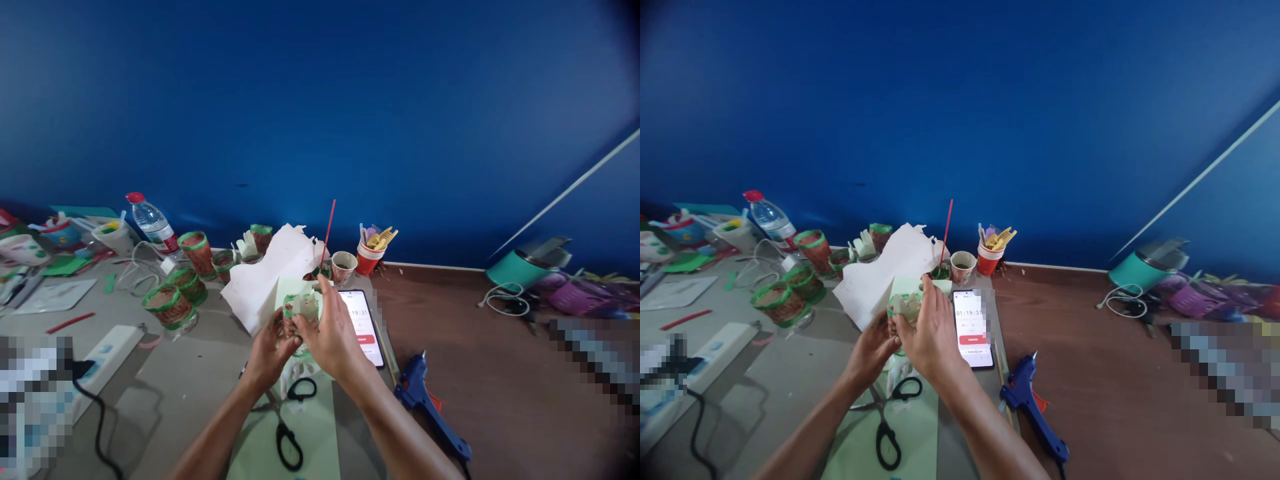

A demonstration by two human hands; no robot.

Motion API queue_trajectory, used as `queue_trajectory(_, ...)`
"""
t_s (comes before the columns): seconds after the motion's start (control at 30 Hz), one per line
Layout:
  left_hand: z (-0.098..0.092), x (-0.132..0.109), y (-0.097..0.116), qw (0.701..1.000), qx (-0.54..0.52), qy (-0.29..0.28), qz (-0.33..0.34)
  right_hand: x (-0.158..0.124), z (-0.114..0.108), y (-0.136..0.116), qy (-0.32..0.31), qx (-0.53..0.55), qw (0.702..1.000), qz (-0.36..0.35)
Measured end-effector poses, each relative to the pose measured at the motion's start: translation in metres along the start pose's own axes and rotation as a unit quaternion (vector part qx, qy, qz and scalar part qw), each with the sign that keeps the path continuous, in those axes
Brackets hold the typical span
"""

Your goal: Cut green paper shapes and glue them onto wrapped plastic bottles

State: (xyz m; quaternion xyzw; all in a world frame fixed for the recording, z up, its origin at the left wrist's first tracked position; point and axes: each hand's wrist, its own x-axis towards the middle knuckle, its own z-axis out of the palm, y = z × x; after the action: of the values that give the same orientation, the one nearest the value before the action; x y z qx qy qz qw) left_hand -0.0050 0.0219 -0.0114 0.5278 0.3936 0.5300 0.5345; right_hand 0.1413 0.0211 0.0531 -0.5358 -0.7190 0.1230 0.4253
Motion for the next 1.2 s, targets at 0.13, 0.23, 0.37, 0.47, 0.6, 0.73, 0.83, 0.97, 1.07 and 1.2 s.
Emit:
queue_trajectory(0.13,0.0,0.0,-0.001,1.0,0.002,0.003,-0.005,-0.002,0.004,0.0,0.02,-0.026,0.999,-0.02)
queue_trajectory(0.23,0.0,0.0,-0.001,1.0,-0.002,0.001,-0.002,-0.002,0.004,-0.001,0.014,-0.024,1.0,-0.014)
queue_trajectory(0.37,0.0,0.002,0.001,0.999,-0.032,-0.011,-0.003,0.0,-0.003,-0.002,-0.013,0.039,0.999,0.019)
queue_trajectory(0.47,0.002,0.004,0.008,0.997,-0.068,-0.022,-0.001,0.002,-0.01,-0.002,-0.037,0.147,0.987,0.054)
queue_trajectory(0.6,0.004,0.005,0.015,0.997,-0.08,-0.021,0.006,0.005,-0.018,0.0,0.007,0.255,0.96,0.115)
queue_trajectory(0.73,0.005,0.004,0.013,0.996,-0.085,-0.028,0.01,0.009,-0.02,0.003,0.082,0.361,0.917,0.147)
queue_trajectory(0.83,0.004,0.005,0.01,0.995,-0.093,-0.025,0.028,0.011,-0.02,0.006,0.138,0.439,0.876,0.143)
queue_trajectory(0.97,0.002,0.007,0.007,0.996,-0.085,-0.015,0.034,0.013,-0.025,0.004,0.166,0.489,0.844,0.147)
queue_trajectory(1.07,0.0,0.008,0.004,0.995,-0.093,-0.017,0.041,0.012,-0.032,-0.002,0.181,0.508,0.83,0.141)
queue_trajectory(1.2,-0.003,0.008,-0.002,0.995,-0.092,0.001,0.045,0.011,-0.041,-0.01,0.178,0.532,0.816,0.141)
